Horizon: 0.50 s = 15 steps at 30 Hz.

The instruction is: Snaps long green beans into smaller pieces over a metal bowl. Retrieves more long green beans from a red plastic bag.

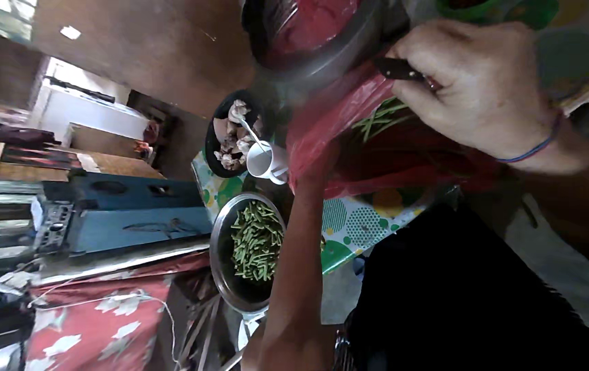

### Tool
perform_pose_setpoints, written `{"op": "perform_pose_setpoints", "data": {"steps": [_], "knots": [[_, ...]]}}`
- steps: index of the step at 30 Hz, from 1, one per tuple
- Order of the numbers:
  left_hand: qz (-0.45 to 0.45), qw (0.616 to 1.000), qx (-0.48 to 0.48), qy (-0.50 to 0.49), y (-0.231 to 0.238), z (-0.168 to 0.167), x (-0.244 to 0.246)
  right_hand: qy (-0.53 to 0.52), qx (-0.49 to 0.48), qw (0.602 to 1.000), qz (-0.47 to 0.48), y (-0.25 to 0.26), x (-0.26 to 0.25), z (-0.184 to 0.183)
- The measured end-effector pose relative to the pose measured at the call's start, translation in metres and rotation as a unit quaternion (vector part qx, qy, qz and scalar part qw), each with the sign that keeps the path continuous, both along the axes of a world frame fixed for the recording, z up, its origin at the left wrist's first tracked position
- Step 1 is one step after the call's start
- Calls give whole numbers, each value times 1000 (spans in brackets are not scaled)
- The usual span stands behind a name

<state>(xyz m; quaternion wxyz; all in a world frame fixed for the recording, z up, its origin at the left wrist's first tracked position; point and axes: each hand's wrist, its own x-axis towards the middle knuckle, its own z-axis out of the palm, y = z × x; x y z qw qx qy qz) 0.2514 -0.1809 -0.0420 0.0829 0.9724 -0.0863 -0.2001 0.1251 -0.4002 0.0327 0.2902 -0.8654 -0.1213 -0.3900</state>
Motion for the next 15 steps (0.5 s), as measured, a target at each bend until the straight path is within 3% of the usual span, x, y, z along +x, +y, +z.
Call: {"op": "perform_pose_setpoints", "data": {"steps": [5, 11, 15], "knots": [[10, 999, 6, -36, -4, 0, 0, 24, -7, 1000, 8, 3, -2, 0], [-3, 999, 48, -6, -4, 7, 0, 86, -10, 996, 35, 12, 8, -13], [-50, 997, 1, -53, -16, 6, -22, 130, -7, 990, 58, 13, 16, -23]]}}
